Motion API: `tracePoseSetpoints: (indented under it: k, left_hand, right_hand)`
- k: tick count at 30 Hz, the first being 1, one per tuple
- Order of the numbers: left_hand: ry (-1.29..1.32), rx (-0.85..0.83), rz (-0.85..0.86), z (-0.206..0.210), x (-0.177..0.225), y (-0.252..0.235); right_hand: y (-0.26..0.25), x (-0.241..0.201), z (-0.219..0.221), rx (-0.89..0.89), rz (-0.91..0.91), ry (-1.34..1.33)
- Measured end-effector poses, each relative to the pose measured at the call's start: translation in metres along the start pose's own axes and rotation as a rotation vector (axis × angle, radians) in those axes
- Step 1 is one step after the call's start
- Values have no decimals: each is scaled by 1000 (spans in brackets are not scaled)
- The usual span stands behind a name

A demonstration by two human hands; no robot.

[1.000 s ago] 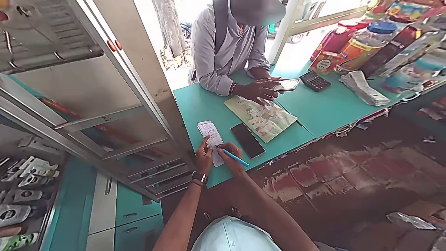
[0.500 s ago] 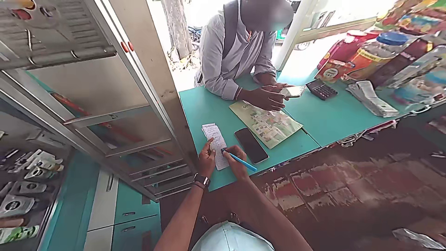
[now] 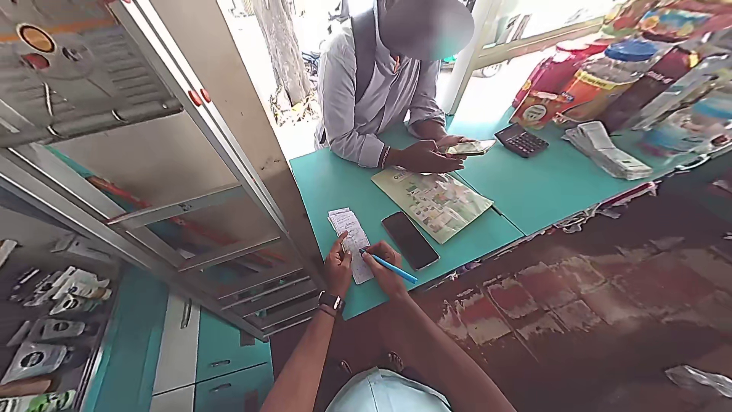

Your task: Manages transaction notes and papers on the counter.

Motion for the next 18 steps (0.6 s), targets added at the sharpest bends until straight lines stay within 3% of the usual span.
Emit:
tracePoseSetpoints:
  k: [18]
  left_hand:
    - [-18,35,-13,1,2,2]
  right_hand:
    - [0,2,1,-40,26,0]
Point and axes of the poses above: each hand's wrist, its own y-axis away from the middle knuckle, its own z-axis out of the palm, x = y × z, the point moved 7 cm from there along -y, towards the middle knuckle, and after that the axes turned 4 degrees about -x, right-handed, at the moved point
